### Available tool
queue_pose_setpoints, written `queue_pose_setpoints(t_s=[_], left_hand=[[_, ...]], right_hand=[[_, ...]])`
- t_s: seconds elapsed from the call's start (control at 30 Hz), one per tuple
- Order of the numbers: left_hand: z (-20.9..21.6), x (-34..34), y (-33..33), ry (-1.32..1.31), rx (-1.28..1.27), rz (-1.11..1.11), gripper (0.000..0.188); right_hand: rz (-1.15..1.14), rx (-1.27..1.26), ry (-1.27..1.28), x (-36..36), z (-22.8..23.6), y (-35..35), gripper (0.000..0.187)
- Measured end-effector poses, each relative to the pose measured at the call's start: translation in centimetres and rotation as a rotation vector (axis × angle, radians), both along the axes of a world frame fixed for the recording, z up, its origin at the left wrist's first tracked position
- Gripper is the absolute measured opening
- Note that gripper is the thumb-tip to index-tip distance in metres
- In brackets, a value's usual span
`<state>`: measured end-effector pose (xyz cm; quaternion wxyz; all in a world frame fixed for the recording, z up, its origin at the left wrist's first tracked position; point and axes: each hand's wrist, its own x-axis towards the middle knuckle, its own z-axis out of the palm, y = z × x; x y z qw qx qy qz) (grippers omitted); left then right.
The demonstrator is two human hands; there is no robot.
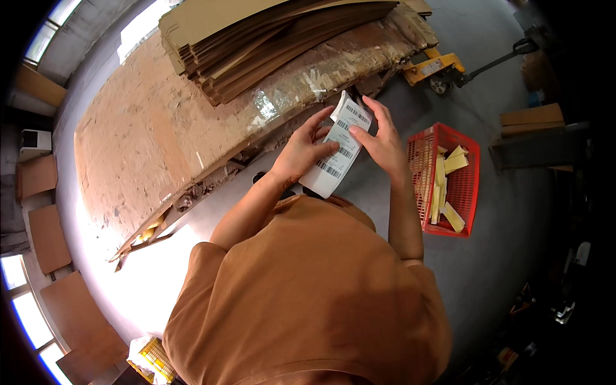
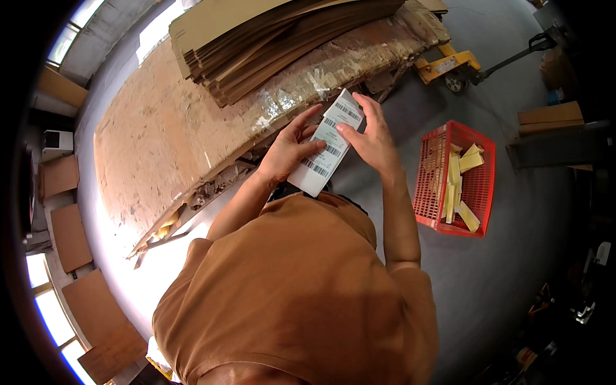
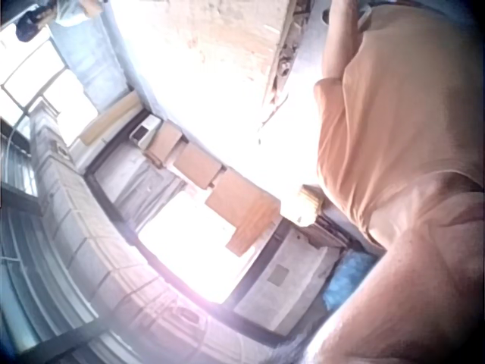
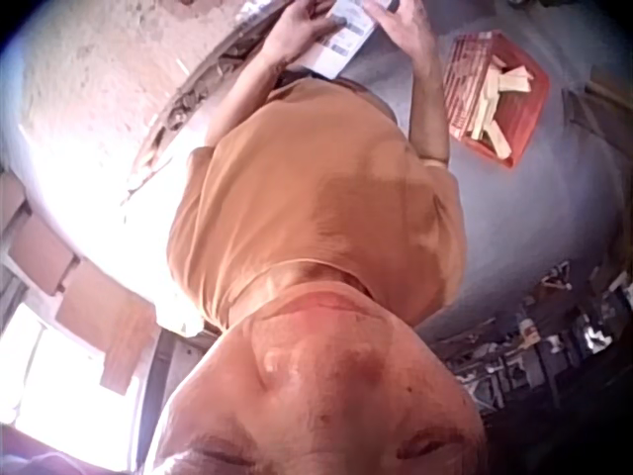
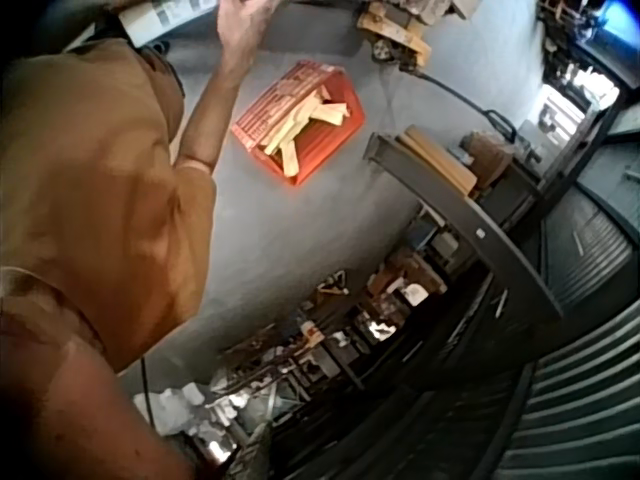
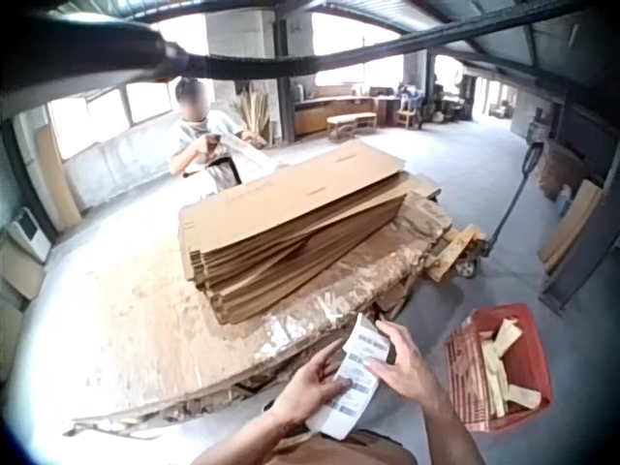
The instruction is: The person stands at a workbench and applies shipping labels to a stack of flat cardboard boxes. They peel individual labels from a continuous roll and press them onto the surface of each box. A coworker is visible across the table performing a similar labeling task.
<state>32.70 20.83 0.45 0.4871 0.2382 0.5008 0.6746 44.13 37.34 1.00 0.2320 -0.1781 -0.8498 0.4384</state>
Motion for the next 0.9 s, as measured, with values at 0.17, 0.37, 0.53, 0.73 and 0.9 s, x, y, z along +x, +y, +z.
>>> queue_pose_setpoints(t_s=[0.17, 0.37, 0.53, 0.73, 0.9], left_hand=[[-0.2, -0.1, -0.4, -0.027, 0.057, 0.043, 0.071], [0.3, -0.6, -1.1, -0.086, 0.034, -0.013, 0.070], [-1.0, -1.3, -1.4, -0.121, -0.058, -0.208, 0.061], [-0.9, -1.2, -0.7, -0.077, -0.090, -0.247, 0.028], [-1.6, -1.4, 0.4, 0.120, -0.196, -0.102, 0.031]], right_hand=[[0.101, -0.224, -0.074, -0.5, 0.2, -0.5, 0.059], [-0.082, -0.517, 0.175, -1.8, -0.5, -0.8, 0.050], [-0.106, -0.773, 0.467, -1.8, 0.8, -0.7, 0.056], [-0.150, -0.761, 0.600, -1.6, 0.6, -0.4, 0.055], [-0.196, -0.567, 0.575, -0.4, 1.2, 0.6, 0.049]])
